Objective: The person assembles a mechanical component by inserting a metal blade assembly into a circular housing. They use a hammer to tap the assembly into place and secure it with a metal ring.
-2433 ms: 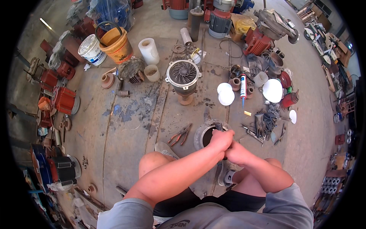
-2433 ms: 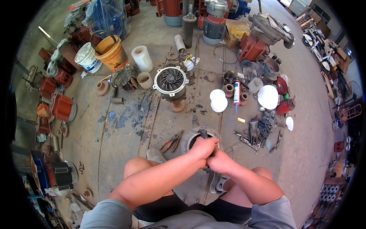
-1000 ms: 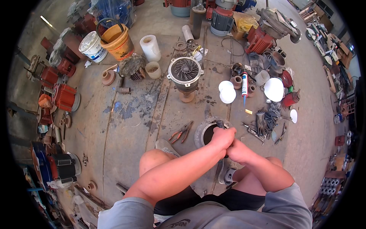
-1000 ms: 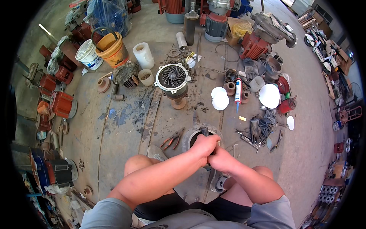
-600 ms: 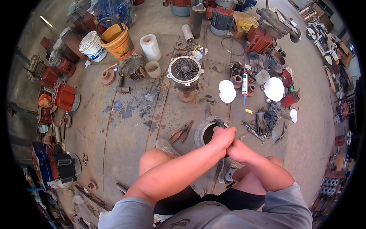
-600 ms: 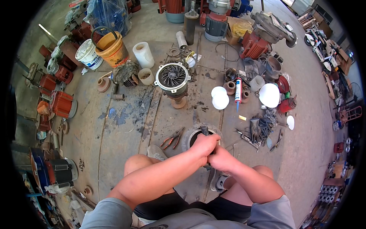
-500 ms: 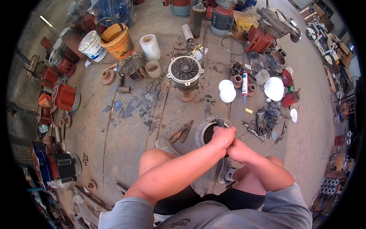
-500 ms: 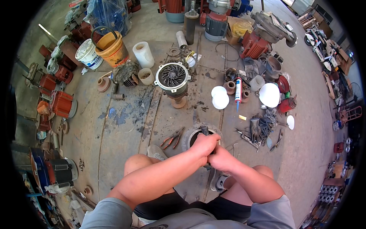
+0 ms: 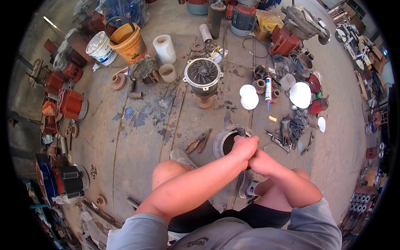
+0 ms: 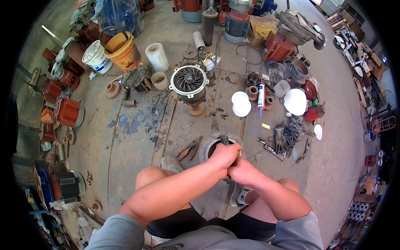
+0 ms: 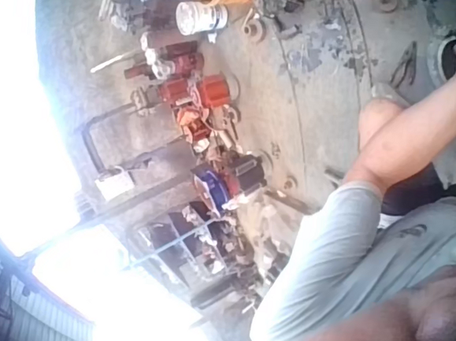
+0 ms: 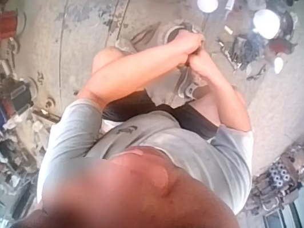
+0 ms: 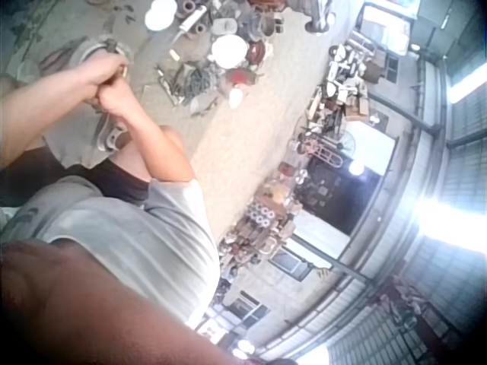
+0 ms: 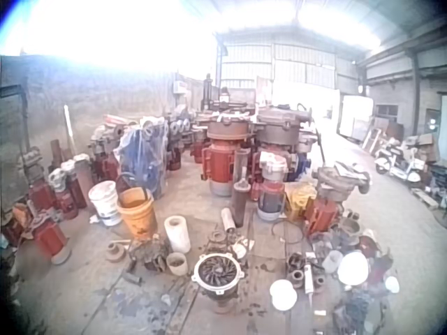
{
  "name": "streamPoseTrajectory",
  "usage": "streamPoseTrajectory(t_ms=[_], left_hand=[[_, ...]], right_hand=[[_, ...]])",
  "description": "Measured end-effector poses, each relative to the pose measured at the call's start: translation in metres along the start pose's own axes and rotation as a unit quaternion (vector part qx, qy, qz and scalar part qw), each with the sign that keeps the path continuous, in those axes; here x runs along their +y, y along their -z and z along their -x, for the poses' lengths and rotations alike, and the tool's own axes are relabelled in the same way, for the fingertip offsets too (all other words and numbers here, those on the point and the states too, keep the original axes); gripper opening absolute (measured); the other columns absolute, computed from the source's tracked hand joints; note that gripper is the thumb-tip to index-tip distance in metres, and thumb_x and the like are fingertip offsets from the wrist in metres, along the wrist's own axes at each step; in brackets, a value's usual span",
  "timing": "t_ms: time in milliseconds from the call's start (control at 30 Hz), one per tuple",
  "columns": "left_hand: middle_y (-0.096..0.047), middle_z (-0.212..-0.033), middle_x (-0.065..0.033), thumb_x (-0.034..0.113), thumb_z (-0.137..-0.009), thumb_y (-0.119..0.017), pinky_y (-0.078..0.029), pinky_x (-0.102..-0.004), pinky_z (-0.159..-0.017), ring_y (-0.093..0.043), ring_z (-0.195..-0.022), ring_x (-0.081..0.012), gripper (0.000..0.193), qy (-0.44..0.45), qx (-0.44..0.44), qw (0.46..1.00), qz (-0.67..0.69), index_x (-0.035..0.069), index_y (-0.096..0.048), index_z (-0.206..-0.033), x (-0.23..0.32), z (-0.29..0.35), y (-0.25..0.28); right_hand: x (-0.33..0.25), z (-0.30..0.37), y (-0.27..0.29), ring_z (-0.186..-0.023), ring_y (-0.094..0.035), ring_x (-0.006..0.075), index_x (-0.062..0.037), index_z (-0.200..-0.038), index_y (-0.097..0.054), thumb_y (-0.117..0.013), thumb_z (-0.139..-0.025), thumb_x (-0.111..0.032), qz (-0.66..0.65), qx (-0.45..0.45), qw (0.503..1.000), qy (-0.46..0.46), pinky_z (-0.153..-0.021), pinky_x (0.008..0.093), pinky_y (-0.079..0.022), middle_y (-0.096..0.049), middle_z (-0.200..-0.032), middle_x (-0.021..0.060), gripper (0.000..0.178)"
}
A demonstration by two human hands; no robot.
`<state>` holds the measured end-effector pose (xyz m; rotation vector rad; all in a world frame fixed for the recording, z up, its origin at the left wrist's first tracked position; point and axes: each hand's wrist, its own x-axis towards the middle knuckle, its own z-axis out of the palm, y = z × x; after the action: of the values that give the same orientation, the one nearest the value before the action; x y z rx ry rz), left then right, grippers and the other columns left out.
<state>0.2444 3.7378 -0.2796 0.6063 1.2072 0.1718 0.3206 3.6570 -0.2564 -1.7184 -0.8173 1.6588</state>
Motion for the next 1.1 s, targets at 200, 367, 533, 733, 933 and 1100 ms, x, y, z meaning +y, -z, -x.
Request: streamPoseTrajectory(t_ms=[200,367,533,733,933,1100], left_hand=[[-0.057,-0.121,-0.0256,0.021,-0.091,-0.070,-0.058,-0.0537,-0.075,-0.063,-0.104,-0.0326,0.067,0.005,-0.001,1.000,-0.002,-0.012,-0.035,-0.138,0.001,0.001,0.001],[-0.057,-0.122,-0.0256,0.021,-0.091,-0.070,-0.058,-0.0534,-0.076,-0.063,-0.106,-0.0324,0.067,0.013,-0.006,1.000,-0.002,-0.011,-0.034,-0.139,0.003,0.003,0.002],[-0.056,-0.123,-0.0269,0.020,-0.091,-0.069,-0.057,-0.0552,-0.078,-0.062,-0.108,-0.0339,0.068,0.012,-0.002,1.000,-0.001,-0.011,-0.033,-0.139,0.006,0.008,0.002],[-0.055,-0.125,-0.0280,0.020,-0.091,-0.069,-0.056,-0.0561,-0.079,-0.062,-0.109,-0.0350,0.070,0.010,-0.006,1.000,0.005,-0.012,-0.031,-0.141,0.006,0.007,0.002],[-0.055,-0.124,-0.0281,0.020,-0.091,-0.069,-0.057,-0.0546,-0.078,-0.063,-0.108,-0.0346,0.071,0.011,-0.007,1.000,0.001,-0.012,-0.030,-0.141,0.007,0.009,0.003],[-0.056,-0.122,-0.0263,0.020,-0.091,-0.069,-0.057,-0.0534,-0.075,-0.063,-0.104,-0.0326,0.069,0.007,-0.002,1.000,-0.003,-0.012,-0.033,-0.140,0.005,0.007,0.003]], right_hand=[[0.003,-0.003,0.001,-0.125,-0.061,0.0280,0.0050,-0.136,-0.056,-0.059,-0.083,0.005,0.008,-0.005,1.000,-0.010,-0.103,0.0395,-0.049,-0.066,-0.131,0.0194,0.053],[0.005,-0.004,0.002,-0.127,-0.060,0.0284,0.0051,-0.137,-0.055,-0.059,-0.083,0.005,0.009,-0.008,1.000,-0.012,-0.104,0.0398,-0.048,-0.066,-0.132,0.0199,0.054],[-0.005,-0.001,-0.002,-0.128,-0.060,0.0282,0.0057,-0.139,-0.053,-0.058,-0.083,0.006,0.003,-0.011,1.000,-0.017,-0.105,0.0396,-0.049,-0.064,-0.135,0.0204,0.056],[-0.006,-0.001,-0.002,-0.130,-0.058,0.0281,0.0061,-0.141,-0.050,-0.056,-0.083,0.007,0.004,-0.011,1.000,-0.017,-0.105,0.0396,-0.049,-0.062,-0.137,0.0211,0.058],[-0.010,0.001,-0.003,-0.130,-0.058,0.0282,0.0063,-0.141,-0.050,-0.056,-0.083,0.007,0.010,-0.008,1.000,-0.022,-0.105,0.0393,-0.049,-0.062,-0.136,0.0211,0.058],[-0.007,0.000,-0.002,-0.129,-0.059,0.0283,0.0063,-0.141,-0.050,-0.058,-0.084,0.005,0.010,-0.013,1.000,-0.018,-0.104,0.0394,-0.049,-0.063,-0.136,0.0212,0.057]])
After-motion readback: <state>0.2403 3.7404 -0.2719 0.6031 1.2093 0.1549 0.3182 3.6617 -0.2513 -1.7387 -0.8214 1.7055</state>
